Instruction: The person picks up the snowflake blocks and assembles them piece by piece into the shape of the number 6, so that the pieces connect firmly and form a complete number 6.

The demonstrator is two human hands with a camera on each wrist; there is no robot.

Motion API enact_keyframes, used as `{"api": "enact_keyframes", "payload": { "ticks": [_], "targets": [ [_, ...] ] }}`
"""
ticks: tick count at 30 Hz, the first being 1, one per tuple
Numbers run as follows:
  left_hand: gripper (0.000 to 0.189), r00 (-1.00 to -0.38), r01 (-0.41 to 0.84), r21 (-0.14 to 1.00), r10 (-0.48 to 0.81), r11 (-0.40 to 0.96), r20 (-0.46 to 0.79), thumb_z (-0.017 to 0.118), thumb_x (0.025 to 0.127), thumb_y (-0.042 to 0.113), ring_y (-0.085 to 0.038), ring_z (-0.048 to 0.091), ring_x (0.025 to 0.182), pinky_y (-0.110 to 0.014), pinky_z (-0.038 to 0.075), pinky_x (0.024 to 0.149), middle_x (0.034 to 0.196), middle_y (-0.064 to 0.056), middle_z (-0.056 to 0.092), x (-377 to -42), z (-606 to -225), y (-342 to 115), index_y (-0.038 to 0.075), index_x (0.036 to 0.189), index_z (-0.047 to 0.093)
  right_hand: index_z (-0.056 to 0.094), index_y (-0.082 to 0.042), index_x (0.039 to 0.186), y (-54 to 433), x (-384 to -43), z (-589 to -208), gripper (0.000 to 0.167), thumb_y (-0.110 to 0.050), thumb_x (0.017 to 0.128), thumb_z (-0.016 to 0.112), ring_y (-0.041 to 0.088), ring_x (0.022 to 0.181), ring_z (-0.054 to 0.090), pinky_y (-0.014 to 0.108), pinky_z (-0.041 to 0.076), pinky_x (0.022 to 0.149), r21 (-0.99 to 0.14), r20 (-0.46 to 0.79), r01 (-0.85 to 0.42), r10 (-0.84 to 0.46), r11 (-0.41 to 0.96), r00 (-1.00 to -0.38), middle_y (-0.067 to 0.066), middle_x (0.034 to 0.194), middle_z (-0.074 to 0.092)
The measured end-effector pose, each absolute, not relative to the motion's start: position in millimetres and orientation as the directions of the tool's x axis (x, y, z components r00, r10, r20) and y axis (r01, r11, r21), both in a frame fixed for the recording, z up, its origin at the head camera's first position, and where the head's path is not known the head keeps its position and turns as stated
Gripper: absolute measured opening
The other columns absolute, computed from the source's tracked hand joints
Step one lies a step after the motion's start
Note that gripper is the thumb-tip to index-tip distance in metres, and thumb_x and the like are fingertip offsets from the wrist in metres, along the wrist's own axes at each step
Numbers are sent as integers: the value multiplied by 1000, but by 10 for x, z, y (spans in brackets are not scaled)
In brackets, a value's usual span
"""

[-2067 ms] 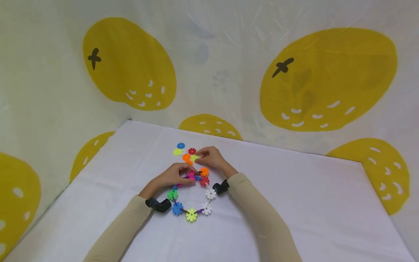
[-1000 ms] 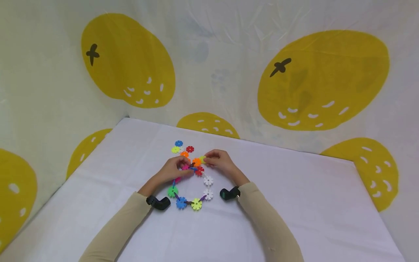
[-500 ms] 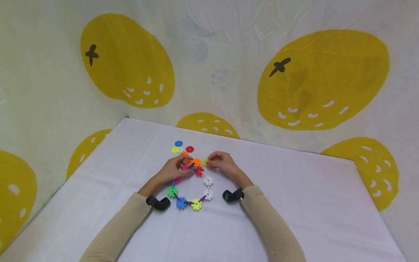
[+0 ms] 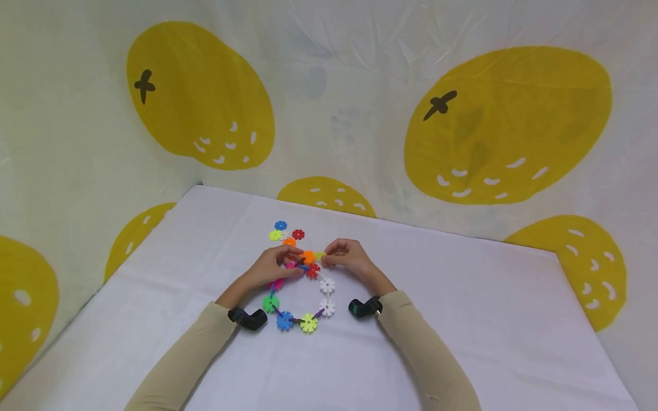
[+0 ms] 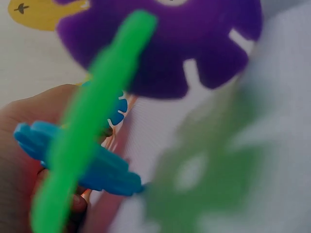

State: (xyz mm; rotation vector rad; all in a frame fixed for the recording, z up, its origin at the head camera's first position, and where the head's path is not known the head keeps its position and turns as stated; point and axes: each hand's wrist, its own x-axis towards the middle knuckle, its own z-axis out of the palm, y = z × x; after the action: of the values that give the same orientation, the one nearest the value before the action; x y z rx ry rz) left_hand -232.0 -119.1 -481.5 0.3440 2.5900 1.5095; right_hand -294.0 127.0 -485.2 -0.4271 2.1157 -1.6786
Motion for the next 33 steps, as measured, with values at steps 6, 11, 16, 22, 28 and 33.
{"api": "enact_keyframes", "payload": {
  "ticks": [6, 11, 16, 22, 28, 33],
  "targets": [
    [44, -966, 129, 890, 259, 438, 12, 81, 80, 21, -14, 60, 85, -25, 50, 79, 101, 0, 70, -2317, -4829, -1182, 9, 120, 66, 68, 2, 94, 1219, -2896, -4837, 20, -9, 82, 79, 15, 75, 68, 24, 55, 74, -967, -87, -34, -454, 252, -887, 6, 83, 72],
    [43, -963, 142, 897, 268, 418, 27, 82, 80, 20, -13, 62, 86, -25, 51, 82, 99, -1, 70, -2316, -4838, -1183, 6, 118, 67, 71, 2, 92, 1209, -2896, -4850, 19, -10, 80, 81, 15, 73, 67, 24, 55, 73, -961, -67, -64, -451, 269, -890, 5, 82, 72],
    [43, -960, 149, 902, 278, 405, 33, 82, 79, 19, -15, 62, 86, -26, 50, 80, 98, -3, 70, -2305, -4812, -1199, 4, 117, 68, 73, -1, 91, 1203, -2933, -4877, 20, -14, 78, 83, 17, 74, 68, 25, 55, 74, -951, -58, -91, -459, 296, -886, 6, 82, 72],
    [45, -957, 127, 913, 289, 388, 10, 84, 77, 18, -15, 61, 86, -25, 51, 78, 97, -1, 70, -2317, -4799, -1203, 4, 117, 68, 72, 2, 93, 1205, -2949, -4865, 19, -10, 80, 80, 16, 74, 68, 26, 56, 74, -955, -23, -133, -515, 263, -857, 7, 83, 72],
    [49, -955, 143, 901, 297, 410, 17, 83, 78, 22, -15, 58, 86, -23, 49, 78, 98, -1, 66, -2318, -4821, -1191, 4, 119, 64, 71, 4, 93, 1184, -2950, -4856, 19, -8, 81, 80, 15, 70, 66, 23, 55, 72, -958, -29, -127, -531, 256, -847, 6, 81, 72],
    [47, -949, 147, 899, 315, 411, 11, 72, 89, 30, -16, 56, 89, -28, 47, 79, 103, -3, 65, -2321, -4820, -1187, 9, 129, 60, 70, 5, 97, 1182, -2959, -4851, 20, -8, 83, 78, 14, 73, 66, 23, 55, 74, -964, -18, -131, -546, 232, -838, 5, 84, 71]
  ]
}}
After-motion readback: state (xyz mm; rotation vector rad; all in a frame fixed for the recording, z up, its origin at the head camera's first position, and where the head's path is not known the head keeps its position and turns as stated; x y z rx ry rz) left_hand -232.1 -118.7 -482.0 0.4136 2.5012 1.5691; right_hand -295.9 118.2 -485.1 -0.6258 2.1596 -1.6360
